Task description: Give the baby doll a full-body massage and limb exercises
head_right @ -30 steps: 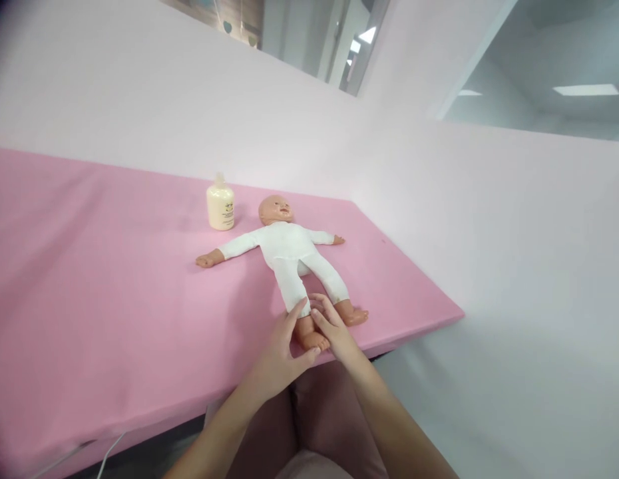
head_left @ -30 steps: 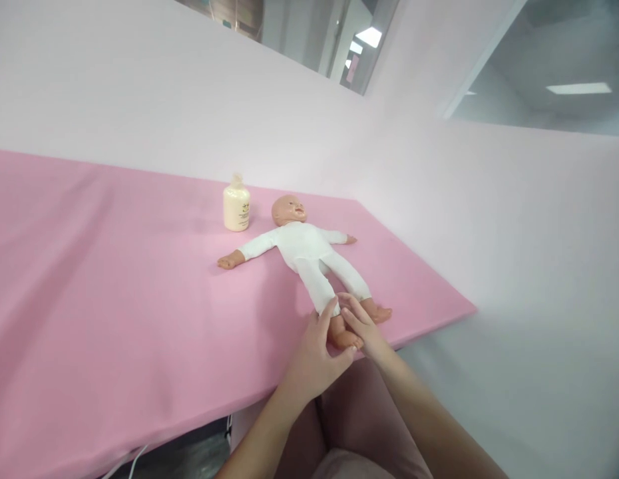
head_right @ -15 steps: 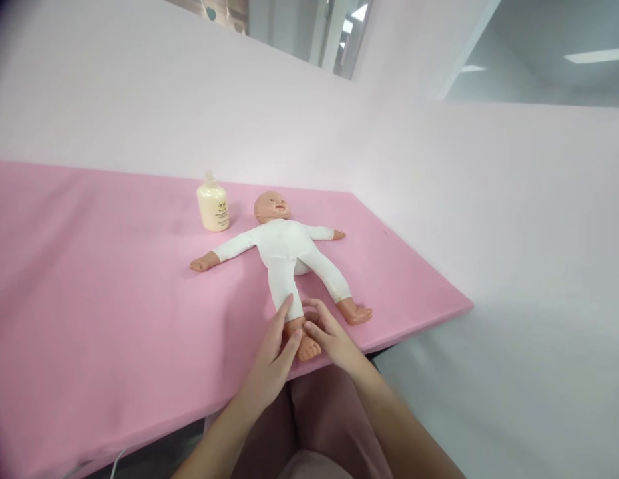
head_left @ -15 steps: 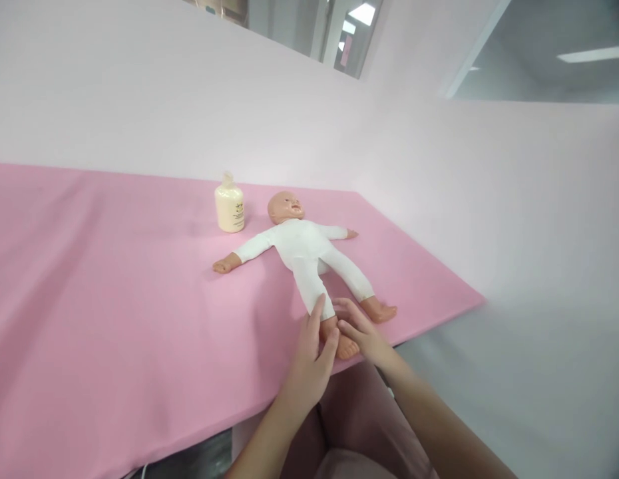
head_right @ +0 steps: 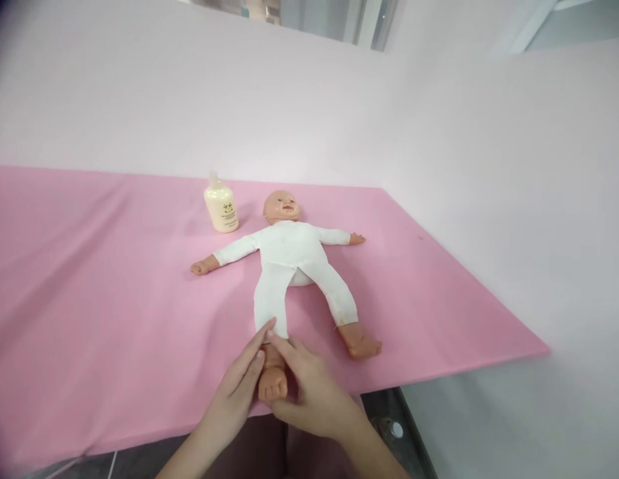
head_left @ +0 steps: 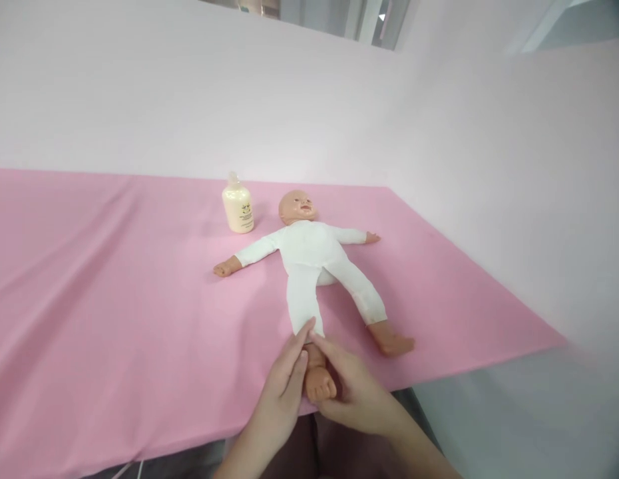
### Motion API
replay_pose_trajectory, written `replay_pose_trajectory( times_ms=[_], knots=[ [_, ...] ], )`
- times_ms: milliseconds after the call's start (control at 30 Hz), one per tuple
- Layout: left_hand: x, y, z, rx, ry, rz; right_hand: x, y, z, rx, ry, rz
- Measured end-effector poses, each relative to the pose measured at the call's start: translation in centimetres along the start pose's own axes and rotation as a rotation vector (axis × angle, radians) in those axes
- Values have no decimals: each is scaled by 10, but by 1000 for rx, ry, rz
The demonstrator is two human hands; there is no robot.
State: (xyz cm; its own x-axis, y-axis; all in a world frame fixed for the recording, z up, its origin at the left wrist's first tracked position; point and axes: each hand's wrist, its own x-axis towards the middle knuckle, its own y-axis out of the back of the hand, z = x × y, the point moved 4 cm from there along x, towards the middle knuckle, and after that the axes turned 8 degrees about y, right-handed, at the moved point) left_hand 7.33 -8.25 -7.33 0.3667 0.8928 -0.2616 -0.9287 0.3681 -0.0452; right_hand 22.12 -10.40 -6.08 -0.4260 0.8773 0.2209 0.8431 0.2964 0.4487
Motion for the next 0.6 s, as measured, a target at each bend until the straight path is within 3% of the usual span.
replay_pose_trajectory(
  times_ms=[167, 333, 500, 600],
  knots=[
    [-4, 3, -2, -66, 19, 10, 5, 6, -3, 53, 84, -84],
    [-8, 1, -4, -51, -169, -99, 4, 8, -2, 129, 61, -88],
    [-3, -6, -8, -53, -8, -75, 1, 10, -3, 182, 42, -54],
    [-1, -4, -8, 15, -35, -18, -1, 15, -7, 200, 37, -5]
  ],
)
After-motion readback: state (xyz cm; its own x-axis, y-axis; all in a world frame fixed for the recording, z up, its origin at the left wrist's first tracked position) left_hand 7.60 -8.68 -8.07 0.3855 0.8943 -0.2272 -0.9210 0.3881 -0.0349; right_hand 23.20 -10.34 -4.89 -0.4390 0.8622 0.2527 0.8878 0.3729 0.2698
